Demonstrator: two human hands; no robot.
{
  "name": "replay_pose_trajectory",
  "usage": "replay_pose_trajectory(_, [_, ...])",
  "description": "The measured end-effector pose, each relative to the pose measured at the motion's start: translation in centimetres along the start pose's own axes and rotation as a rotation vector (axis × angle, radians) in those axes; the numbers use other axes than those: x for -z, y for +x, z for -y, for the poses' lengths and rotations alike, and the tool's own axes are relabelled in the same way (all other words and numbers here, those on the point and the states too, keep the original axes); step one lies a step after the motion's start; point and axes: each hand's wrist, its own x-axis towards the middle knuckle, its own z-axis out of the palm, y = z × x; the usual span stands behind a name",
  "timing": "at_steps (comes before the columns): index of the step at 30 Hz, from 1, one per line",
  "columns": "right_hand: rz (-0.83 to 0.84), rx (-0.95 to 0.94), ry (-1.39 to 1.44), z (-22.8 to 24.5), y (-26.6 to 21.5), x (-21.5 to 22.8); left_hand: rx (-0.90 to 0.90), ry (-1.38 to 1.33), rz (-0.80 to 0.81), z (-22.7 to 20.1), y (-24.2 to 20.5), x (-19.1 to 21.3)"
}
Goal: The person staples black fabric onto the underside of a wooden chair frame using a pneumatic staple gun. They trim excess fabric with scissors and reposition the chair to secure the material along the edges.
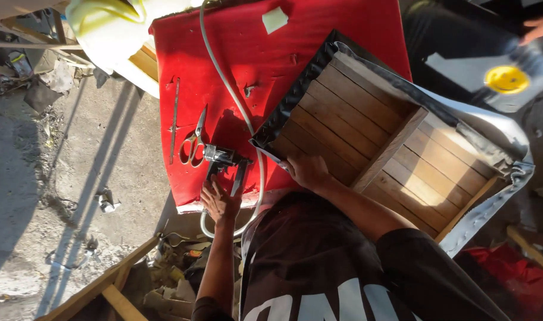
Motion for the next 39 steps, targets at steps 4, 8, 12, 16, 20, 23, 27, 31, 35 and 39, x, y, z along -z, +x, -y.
replay_pose_trajectory(4, [-0.051, -0.077, -0.019, 0.3, -1.2, -1.1, -0.088, -0.092, -0.127, 1.8, 3.4, -1.3])
replay_pose_trajectory(8, [-0.237, -0.059, -0.019, 0.7, -1.7, -0.8, 0.0, -0.109, -0.032, 6.7, 9.5, -4.1])
replay_pose_trajectory(12, [-0.315, -0.039, -0.012, 0.6, -1.8, -1.3, 0.05, -0.362, 0.256, 4.3, 7.1, 0.7])
replay_pose_trajectory(16, [-0.321, -0.078, -0.007, 0.7, -1.9, -2.0, 0.261, -1.026, 0.449, 1.3, 1.7, 2.5])
replay_pose_trajectory(20, [-0.302, -0.112, 0.009, 0.7, -1.9, -1.7, 0.186, -1.161, 0.599, -0.1, -2.6, 4.4])
replay_pose_trajectory(23, [-0.284, -0.129, 0.082, 1.2, -1.7, -0.5, 0.121, -1.238, 0.693, -2.2, -5.4, 7.4])
replay_pose_trajectory(27, [-0.274, -0.118, 0.102, 1.0, -1.5, -0.9, -0.018, -1.187, 0.705, -6.8, -7.3, 10.0])
replay_pose_trajectory(31, [-0.279, -0.13, 0.134, 0.9, -1.6, -0.8, -0.115, -1.08, 0.732, -8.6, -8.1, 10.0])
replay_pose_trajectory(35, [-0.261, -0.115, 0.154, 1.2, -1.2, 0.5, -0.151, -0.888, 0.721, -8.2, -7.6, 7.5])
replay_pose_trajectory(39, [-0.258, -0.111, 0.176, 0.9, -1.1, -0.1, -0.146, -0.8, 0.728, -9.5, -7.7, 7.5])
